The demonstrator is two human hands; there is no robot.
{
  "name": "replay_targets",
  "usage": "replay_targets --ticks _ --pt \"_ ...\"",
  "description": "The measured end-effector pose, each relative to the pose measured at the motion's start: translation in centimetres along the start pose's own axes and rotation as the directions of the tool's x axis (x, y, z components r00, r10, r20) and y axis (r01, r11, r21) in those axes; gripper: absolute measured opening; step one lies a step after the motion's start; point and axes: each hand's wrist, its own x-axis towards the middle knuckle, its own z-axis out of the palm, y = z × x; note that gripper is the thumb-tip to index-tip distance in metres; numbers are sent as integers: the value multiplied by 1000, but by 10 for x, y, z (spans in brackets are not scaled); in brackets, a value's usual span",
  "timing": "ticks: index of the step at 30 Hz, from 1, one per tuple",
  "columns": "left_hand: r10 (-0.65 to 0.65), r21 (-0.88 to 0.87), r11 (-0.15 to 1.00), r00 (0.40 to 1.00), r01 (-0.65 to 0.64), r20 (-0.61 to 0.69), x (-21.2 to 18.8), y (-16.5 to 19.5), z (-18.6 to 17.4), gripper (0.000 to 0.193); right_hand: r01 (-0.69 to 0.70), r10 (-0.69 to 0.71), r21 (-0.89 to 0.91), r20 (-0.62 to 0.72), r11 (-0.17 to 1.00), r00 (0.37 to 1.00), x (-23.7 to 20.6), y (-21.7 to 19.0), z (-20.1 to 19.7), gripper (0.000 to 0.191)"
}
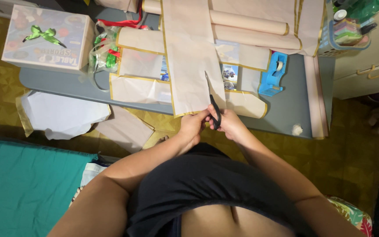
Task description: The person cuts a length of wrapping paper from a roll with scissors, lays a boxed item on the paper, folds the paper over the box, and secures it with tape. They then fold and crease the paper at the open ends of the box and lift the wrapped item off the table.
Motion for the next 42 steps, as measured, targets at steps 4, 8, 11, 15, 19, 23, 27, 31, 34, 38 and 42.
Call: replay_targets --ticks 4,8,11,15,19,23,27,31,34,38,42 --pt "35 24 999 999 -35 -10 -2 2 1 16 -70 69 24 52 997 996 -1 -6 -2 62" --pt "69 43 997 998 -68 -12 -6 5 4 13 -109 105 47 78 993 991 -2 -11 -5 65" --pt "79 55 995 997 -79 -6 -11 7 6 11 -130 127 36 80 991 989 -1 -11 -7 66" --pt "61 85 995 998 -60 -8 -16 8 7 12 -153 152 24 41 988 988 4 -12 -8 68" --pt "66 63 996 998 -65 -7 -16 7 7 17 -122 121 29 25 992 992 3 -13 -5 67" --pt "49 78 996 999 -47 -22 -13 2 6 22 -80 79 34 10 996 997 -1 -12 -1 63" --pt "54 80 995 998 -51 -35 -10 -2 4 22 -82 82 10 -10 997 997 0 -12 1 63" --pt "33 103 994 998 -27 -57 -8 -2 2 25 -65 65 2 19 998 998 1 -11 -3 62" --pt "47 112 993 998 -42 -44 -10 -2 2 23 -63 62 4 33 998 998 5 -10 -6 61" --pt "66 120 991 997 -63 -26 -14 -1 3 21 -75 75 -22 19 997 997 13 -9 -9 62" --pt "61 119 991 997 -56 -39 -16 3 4 19 -73 74 -40 5 997 997 19 -9 -9 63"
